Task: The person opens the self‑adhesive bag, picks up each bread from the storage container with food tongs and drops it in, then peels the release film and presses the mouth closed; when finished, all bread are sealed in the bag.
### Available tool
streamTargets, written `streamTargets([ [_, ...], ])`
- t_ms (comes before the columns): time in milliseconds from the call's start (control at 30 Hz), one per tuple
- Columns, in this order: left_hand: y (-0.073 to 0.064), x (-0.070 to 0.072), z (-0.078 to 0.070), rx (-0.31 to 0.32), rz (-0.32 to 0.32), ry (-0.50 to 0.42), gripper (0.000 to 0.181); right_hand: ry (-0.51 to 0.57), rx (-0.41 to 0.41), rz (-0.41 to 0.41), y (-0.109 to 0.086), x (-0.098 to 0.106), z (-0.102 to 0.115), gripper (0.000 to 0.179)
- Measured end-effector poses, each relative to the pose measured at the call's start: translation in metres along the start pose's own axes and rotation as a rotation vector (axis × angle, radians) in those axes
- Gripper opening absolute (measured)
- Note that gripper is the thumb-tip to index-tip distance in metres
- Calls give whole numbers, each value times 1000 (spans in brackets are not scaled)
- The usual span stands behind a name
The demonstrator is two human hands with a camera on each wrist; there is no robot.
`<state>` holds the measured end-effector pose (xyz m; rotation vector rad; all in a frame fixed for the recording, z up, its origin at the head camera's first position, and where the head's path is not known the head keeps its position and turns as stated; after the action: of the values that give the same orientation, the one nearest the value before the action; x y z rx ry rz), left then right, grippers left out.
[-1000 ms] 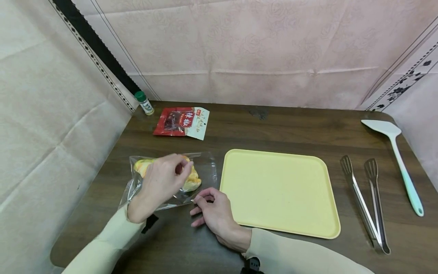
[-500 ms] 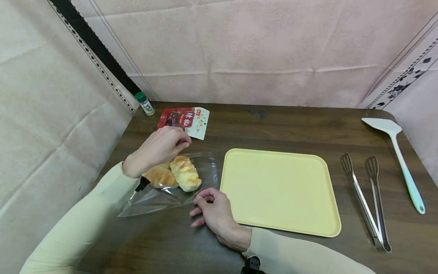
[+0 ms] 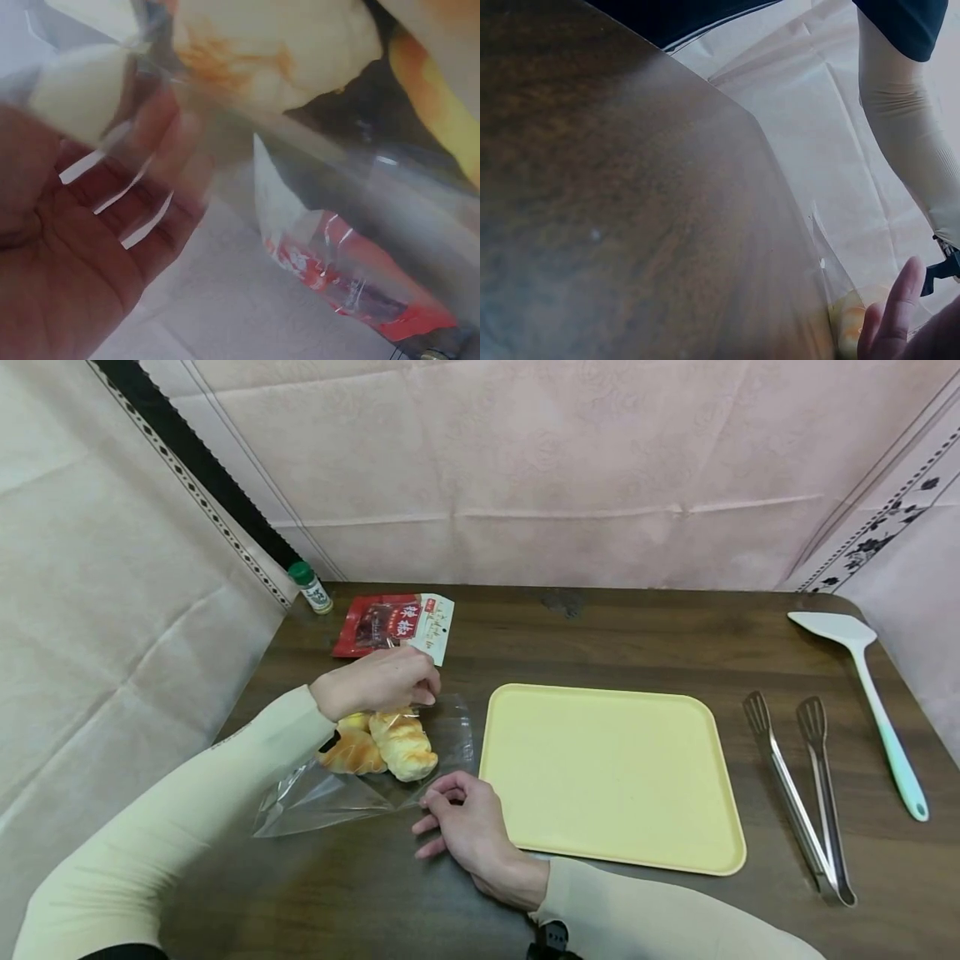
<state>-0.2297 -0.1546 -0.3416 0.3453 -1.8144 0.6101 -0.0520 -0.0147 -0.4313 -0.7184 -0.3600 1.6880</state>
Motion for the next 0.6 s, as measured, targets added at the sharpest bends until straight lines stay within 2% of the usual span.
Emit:
streamTargets([
  [200, 1, -5, 5, -53, -25, -35, 10, -6, 15, 3, 0, 1, 0, 9],
  [333, -2, -7, 11, -22, -72, -86, 16, -18, 16, 8, -1, 3, 1, 10],
  [467, -8, -7, 18, 9, -125, -145, 13, -39, 28, 7, -1, 5, 2, 11],
  [600, -14, -6, 25, 26, -168, -166, 12, -63, 48, 7, -1, 8, 5, 13],
])
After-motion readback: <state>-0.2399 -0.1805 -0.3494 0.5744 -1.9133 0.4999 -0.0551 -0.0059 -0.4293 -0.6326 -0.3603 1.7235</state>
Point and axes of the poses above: each hand's wrist, its own y-axis towards the middle knuckle, its own x-axis out of the back of the hand, z = x × y, the point moved 1 cm from there along y, towards the middle knuckle, and after that the axes turned 13 degrees about -x, right-handed, at the moved point
